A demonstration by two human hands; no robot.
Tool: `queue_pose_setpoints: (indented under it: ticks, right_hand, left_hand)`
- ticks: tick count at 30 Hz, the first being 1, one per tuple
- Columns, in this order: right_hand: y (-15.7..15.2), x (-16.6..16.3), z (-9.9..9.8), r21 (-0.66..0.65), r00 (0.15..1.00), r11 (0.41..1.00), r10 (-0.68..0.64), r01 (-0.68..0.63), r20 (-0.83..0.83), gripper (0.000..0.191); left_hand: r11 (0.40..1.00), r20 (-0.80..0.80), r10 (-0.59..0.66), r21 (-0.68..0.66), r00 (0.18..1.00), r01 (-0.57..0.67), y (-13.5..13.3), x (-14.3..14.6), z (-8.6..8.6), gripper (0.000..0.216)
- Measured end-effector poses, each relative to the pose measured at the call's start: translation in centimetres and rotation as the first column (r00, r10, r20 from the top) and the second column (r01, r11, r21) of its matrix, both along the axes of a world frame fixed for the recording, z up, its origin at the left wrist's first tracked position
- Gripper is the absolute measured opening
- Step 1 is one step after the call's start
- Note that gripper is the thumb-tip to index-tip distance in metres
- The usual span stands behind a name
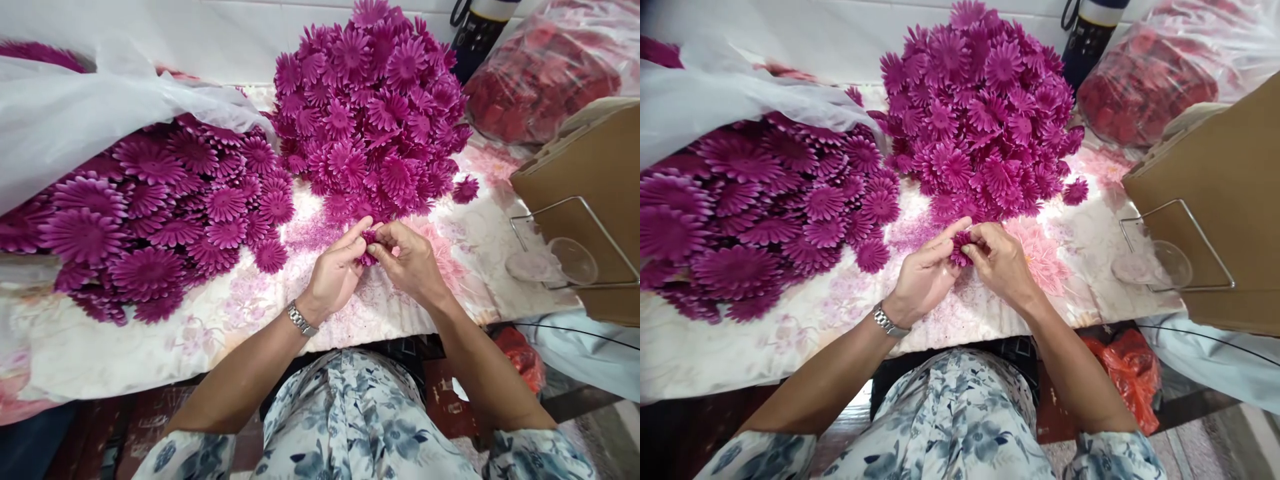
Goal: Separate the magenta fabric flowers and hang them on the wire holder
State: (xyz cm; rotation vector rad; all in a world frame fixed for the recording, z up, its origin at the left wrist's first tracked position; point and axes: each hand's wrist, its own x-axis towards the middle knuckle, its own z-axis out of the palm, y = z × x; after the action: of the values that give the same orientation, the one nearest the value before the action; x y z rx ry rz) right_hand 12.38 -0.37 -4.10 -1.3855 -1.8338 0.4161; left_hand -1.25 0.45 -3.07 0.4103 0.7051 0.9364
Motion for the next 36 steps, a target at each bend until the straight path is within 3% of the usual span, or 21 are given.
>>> queue_pose_setpoints:
  ticks: [5,12,21,24,29,36]
  right_hand:
    - [-0.3,-0.2,-0.5,0.17,0.993,0.984,-0.064,0.046,0.101,0.013]
    - [-0.7,-0.4,-0.4,0.172,0.988,0.978,-0.132,0.118,0.073,0.011]
    - [-0.8,-0.5,0.0,0.294,0.987,0.952,-0.121,0.085,0.105,0.009]
    - [-0.8,-0.5,-0.1,0.359,0.983,0.932,-0.115,0.056,0.146,0.009]
    - [-0.7,-0.6,0.0,0.432,0.966,0.902,-0.094,-0.019,0.24,0.009]
    - [-0.5,-0.7,0.6,0.35,0.987,0.936,-0.089,0.036,0.135,0.01]
  left_hand:
    - [0.999,-0.023,-0.002,0.051,1.0,0.004,-0.1,0.2,-0.3,0.042]
    - [0.996,-0.129,0.062,0.076,0.99,-0.052,0.3,0.5,-0.6,0.036]
    - [0.915,-0.39,0.216,0.4,0.895,-0.046,0.1,0.0,-1.8,0.022]
    - [0.924,-0.393,0.197,0.381,0.898,-0.036,0.2,-0.1,-1.4,0.018]
    - [0.965,-0.245,0.111,0.258,0.963,-0.046,0.0,-0.2,-0.5,0.004]
    - [0.96,-0.261,0.196,0.249,0.945,-0.13,-0.4,-1.8,-0.2,0.004]
